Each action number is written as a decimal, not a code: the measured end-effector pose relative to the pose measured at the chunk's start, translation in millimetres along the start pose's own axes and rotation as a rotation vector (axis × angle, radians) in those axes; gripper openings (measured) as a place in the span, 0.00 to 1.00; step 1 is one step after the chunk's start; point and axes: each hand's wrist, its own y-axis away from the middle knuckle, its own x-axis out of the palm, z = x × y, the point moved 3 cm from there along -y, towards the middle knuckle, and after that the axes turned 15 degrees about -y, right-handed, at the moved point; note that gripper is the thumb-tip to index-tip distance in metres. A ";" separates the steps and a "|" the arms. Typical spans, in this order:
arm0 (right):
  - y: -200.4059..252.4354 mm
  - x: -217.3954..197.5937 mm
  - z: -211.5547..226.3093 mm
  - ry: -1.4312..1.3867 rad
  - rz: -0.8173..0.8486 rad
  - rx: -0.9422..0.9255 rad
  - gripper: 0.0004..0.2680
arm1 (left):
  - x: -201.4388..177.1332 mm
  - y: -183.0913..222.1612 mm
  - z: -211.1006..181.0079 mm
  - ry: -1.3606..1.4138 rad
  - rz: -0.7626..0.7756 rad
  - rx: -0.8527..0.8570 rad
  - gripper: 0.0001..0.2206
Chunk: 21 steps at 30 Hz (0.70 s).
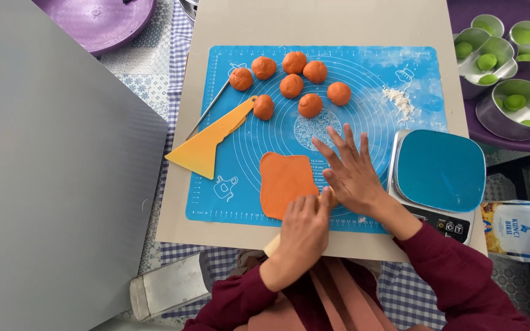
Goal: Rolling orange dough into small balls, flattening a piece with a rolling pin, and using a small tool to cut and shape it on a silicone mat.
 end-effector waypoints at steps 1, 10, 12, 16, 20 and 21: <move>-5.9 -0.7 2.3 0.000 -0.001 -0.001 0.25 | -5.5 -5.0 12.4 -0.001 -0.001 0.001 0.23; -42.4 24.8 12.8 0.116 0.012 -0.057 0.24 | -3.0 -18.4 123.6 0.129 0.190 0.062 0.26; -47.2 30.0 3.4 0.144 0.033 -0.034 0.23 | 0.9 -28.2 131.2 0.173 0.255 0.097 0.27; -49.3 26.9 -10.7 0.139 0.129 0.132 0.24 | 5.0 -50.9 137.7 0.174 0.306 0.197 0.24; -44.2 36.5 -20.0 0.102 0.216 0.256 0.26 | 10.0 -79.6 152.5 0.366 0.327 0.205 0.15; -42.7 40.1 -21.6 0.123 0.245 0.264 0.27 | 15.5 -88.0 159.1 0.442 0.274 0.189 0.11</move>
